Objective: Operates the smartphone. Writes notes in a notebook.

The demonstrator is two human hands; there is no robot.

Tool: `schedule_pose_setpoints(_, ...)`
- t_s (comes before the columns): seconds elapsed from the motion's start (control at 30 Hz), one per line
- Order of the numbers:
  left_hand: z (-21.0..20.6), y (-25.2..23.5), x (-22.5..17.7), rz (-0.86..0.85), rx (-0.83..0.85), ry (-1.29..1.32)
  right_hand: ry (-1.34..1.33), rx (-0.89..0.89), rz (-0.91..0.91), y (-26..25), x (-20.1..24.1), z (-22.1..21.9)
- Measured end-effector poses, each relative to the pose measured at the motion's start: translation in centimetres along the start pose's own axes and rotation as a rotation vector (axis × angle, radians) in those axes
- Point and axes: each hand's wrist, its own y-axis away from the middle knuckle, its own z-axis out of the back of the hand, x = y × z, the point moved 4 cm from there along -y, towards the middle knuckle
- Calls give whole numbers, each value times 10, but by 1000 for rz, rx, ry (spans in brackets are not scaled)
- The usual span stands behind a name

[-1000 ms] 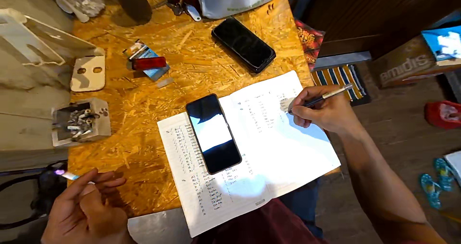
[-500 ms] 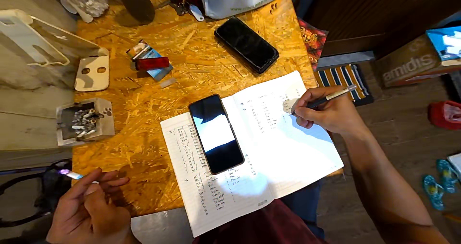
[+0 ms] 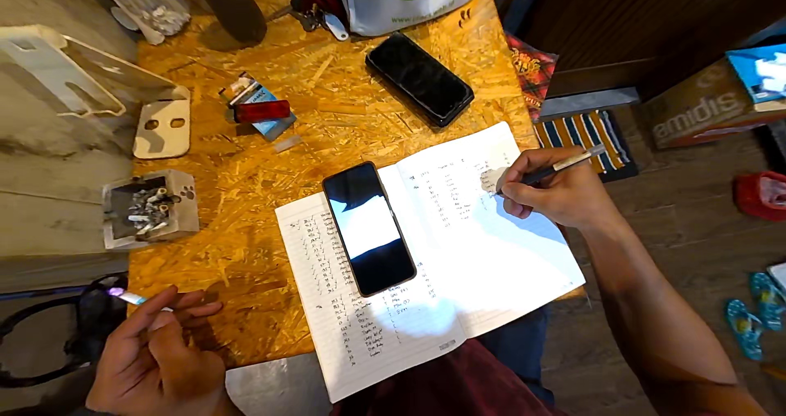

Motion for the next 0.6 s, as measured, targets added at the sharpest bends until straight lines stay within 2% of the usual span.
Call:
schedule_pose_setpoints(0.4, -1, 0, -1, 20, -30, 3, -51, 22, 36, 1, -2, 4)
schedule_pose_setpoints(0.6, -4, -2, -7, 14, -45, 10, -34, -54, 33, 5, -2, 15)
